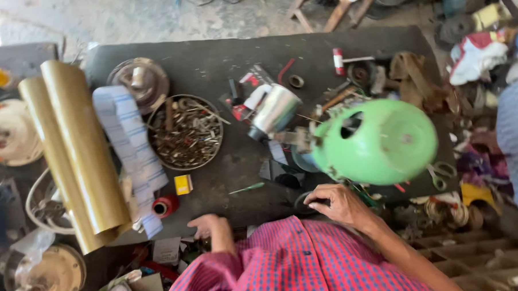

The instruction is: The person works on a green electric motor, using pliers to adjust a metal bracket and a screwdriver to tighten screws. The person repeatedly picks up and places down tools and small parts while manipulating the motor on a cluttered workbench.

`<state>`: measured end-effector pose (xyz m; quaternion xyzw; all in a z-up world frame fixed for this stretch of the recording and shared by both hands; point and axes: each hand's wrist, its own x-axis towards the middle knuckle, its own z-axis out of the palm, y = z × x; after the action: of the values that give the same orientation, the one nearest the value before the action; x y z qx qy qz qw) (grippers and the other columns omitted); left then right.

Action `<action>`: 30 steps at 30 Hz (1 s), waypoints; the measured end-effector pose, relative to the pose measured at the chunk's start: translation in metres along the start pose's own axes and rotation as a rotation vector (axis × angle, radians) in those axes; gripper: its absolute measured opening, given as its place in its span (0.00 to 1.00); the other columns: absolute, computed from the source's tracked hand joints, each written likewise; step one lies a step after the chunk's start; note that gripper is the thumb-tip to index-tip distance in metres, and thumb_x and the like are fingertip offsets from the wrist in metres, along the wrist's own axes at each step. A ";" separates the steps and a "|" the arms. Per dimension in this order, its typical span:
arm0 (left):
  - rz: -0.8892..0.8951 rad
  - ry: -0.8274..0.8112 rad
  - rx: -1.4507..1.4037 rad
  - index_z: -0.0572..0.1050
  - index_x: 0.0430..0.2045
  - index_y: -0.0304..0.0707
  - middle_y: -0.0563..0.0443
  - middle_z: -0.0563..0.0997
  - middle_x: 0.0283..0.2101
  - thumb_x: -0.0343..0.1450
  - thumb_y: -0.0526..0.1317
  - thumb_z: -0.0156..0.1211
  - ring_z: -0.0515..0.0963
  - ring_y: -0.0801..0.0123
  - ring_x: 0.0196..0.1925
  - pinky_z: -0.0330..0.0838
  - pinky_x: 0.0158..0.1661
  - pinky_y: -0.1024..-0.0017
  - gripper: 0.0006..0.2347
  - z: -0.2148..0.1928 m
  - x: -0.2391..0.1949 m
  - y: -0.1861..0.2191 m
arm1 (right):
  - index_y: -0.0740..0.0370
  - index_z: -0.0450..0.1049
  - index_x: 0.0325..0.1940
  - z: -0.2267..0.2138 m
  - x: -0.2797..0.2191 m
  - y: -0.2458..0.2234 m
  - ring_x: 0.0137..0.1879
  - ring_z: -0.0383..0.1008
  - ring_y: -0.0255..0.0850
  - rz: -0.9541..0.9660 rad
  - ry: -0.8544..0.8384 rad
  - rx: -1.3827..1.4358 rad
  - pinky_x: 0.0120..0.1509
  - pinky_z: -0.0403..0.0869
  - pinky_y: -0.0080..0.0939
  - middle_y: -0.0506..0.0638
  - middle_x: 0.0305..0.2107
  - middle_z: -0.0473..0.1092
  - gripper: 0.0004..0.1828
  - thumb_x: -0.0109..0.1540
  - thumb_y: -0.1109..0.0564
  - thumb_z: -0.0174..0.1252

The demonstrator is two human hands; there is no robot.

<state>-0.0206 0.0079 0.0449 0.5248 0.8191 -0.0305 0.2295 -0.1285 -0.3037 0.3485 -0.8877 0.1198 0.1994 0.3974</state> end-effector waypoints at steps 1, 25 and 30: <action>-0.030 -0.135 -0.003 0.62 0.65 0.33 0.25 0.72 0.60 0.73 0.70 0.45 0.74 0.36 0.58 0.69 0.56 0.45 0.38 -0.014 0.000 -0.001 | 0.61 0.82 0.39 -0.004 -0.013 0.013 0.40 0.82 0.44 0.026 0.004 0.013 0.46 0.78 0.42 0.49 0.35 0.80 0.09 0.56 0.57 0.66; 1.868 -1.742 0.550 0.58 0.73 0.41 0.39 0.75 0.65 0.63 0.51 0.69 0.77 0.57 0.64 0.67 0.65 0.63 0.42 -0.263 -0.456 -0.022 | 0.62 0.81 0.45 -0.186 -0.094 0.205 0.41 0.80 0.39 0.005 0.566 0.164 0.46 0.73 0.38 0.51 0.37 0.79 0.11 0.58 0.61 0.67; 1.834 -1.771 0.597 0.57 0.74 0.39 0.36 0.72 0.70 0.62 0.53 0.71 0.75 0.58 0.68 0.66 0.66 0.64 0.45 -0.270 -0.446 -0.020 | 0.58 0.83 0.46 -0.187 -0.074 0.195 0.33 0.77 0.36 0.191 0.441 0.415 0.38 0.72 0.36 0.49 0.33 0.80 0.10 0.61 0.59 0.66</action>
<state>0.0227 -0.2999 0.4641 0.7204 -0.2999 -0.3760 0.4997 -0.2179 -0.5681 0.3667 -0.7942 0.3239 0.0097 0.5141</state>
